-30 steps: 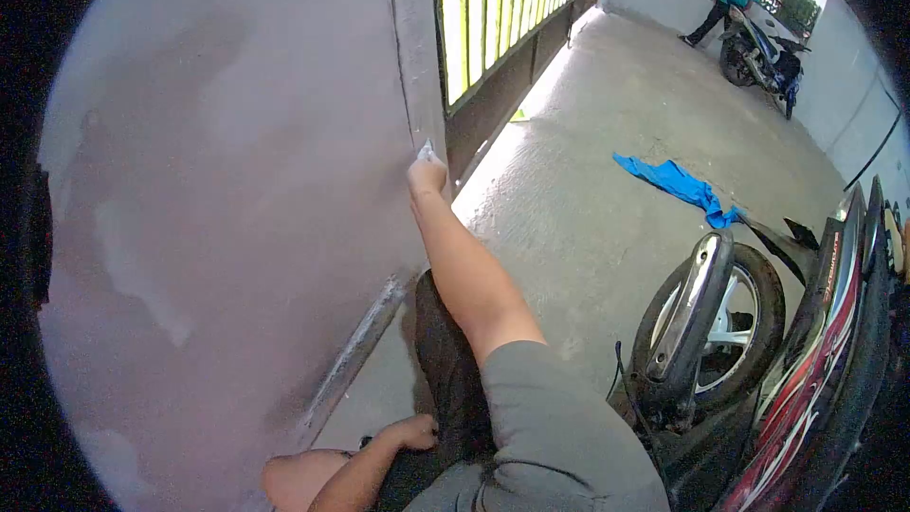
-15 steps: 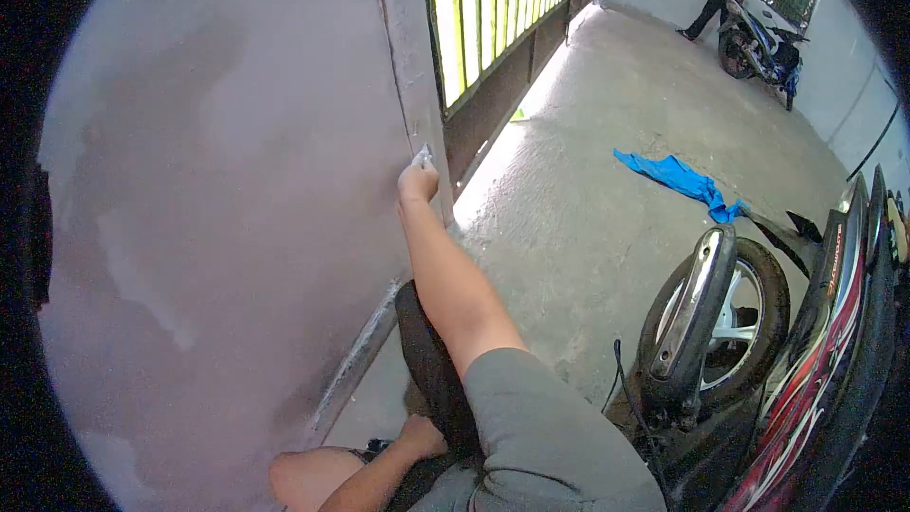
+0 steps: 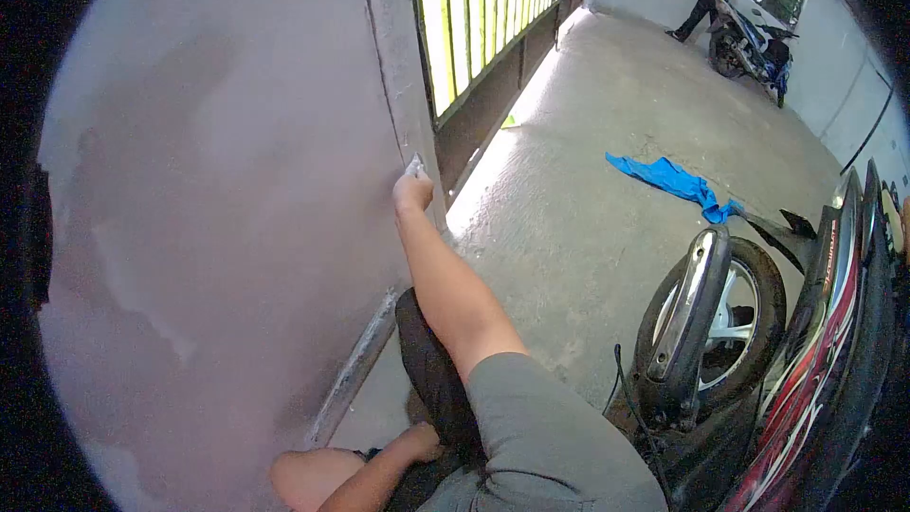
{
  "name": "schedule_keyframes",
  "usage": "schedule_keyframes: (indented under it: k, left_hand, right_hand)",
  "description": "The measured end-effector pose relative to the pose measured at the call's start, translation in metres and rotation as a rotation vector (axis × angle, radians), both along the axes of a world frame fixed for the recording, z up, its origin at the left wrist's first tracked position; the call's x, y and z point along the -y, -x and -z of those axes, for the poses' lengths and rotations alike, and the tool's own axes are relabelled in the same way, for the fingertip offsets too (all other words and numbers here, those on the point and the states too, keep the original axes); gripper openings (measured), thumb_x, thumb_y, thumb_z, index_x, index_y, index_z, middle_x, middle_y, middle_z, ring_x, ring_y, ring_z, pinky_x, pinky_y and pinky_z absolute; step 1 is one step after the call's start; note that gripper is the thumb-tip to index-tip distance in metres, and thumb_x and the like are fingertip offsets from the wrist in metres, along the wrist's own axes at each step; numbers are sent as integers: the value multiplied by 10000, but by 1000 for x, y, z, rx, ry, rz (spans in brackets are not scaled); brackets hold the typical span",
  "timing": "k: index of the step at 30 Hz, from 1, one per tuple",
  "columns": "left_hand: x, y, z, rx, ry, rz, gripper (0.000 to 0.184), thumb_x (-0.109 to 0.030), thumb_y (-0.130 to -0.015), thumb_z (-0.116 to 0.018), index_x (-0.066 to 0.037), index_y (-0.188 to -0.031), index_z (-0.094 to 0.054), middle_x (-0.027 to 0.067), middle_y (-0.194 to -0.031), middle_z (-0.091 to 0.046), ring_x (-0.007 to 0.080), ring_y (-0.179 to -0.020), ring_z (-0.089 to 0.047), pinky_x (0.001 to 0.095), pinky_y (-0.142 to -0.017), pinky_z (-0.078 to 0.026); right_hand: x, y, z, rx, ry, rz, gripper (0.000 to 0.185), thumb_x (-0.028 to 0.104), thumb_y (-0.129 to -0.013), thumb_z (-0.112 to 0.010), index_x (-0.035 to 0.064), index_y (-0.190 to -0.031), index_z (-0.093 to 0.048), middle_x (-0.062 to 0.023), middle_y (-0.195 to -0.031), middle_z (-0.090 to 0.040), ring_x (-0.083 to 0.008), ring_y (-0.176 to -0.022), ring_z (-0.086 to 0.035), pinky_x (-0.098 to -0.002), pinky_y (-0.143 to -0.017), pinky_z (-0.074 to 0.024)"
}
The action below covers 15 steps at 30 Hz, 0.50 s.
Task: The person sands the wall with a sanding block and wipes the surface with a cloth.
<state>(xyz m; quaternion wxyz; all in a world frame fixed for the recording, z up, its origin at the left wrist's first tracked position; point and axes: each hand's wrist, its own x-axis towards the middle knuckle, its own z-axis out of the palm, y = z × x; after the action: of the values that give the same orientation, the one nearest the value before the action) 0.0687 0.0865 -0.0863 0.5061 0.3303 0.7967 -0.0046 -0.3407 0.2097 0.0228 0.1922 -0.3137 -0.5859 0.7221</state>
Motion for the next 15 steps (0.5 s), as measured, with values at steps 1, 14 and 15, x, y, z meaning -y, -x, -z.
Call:
schedule_keyframes:
  k: [1,14,15]
  left_hand:
    - [-1,7,-21,0,-3,5,379,-289,-869,-545,-3,-1050,-717,235,-1064,-682,360,-1054,-650,457,-898,-502]
    - [-8,11,-47,-36,20,133,366,-316,-862,-540,-64,-1043,-735,169,-1112,-692,326,-1063,-653,443,-870,-521]
    - [-7,12,-43,-46,-11,159,345,-293,-852,-547,-64,-1024,-739,163,-1101,-697,327,-1047,-660,447,-863,-524]
  right_hand:
    - [0,-2,-4,10,-36,9,436,393,-990,-488,37,-1160,-673,-178,-1090,-684,-282,-1018,-620,-372,-876,-465]
    - [-5,2,4,-13,22,-36,398,327,-990,-492,11,-1171,-655,-132,-1063,-686,-206,-960,-591,-325,-844,-459]
    - [-7,0,1,-11,18,-34,398,327,-990,-492,11,-1171,-655,-132,-1063,-686,-206,-960,-591,-325,-844,-459]
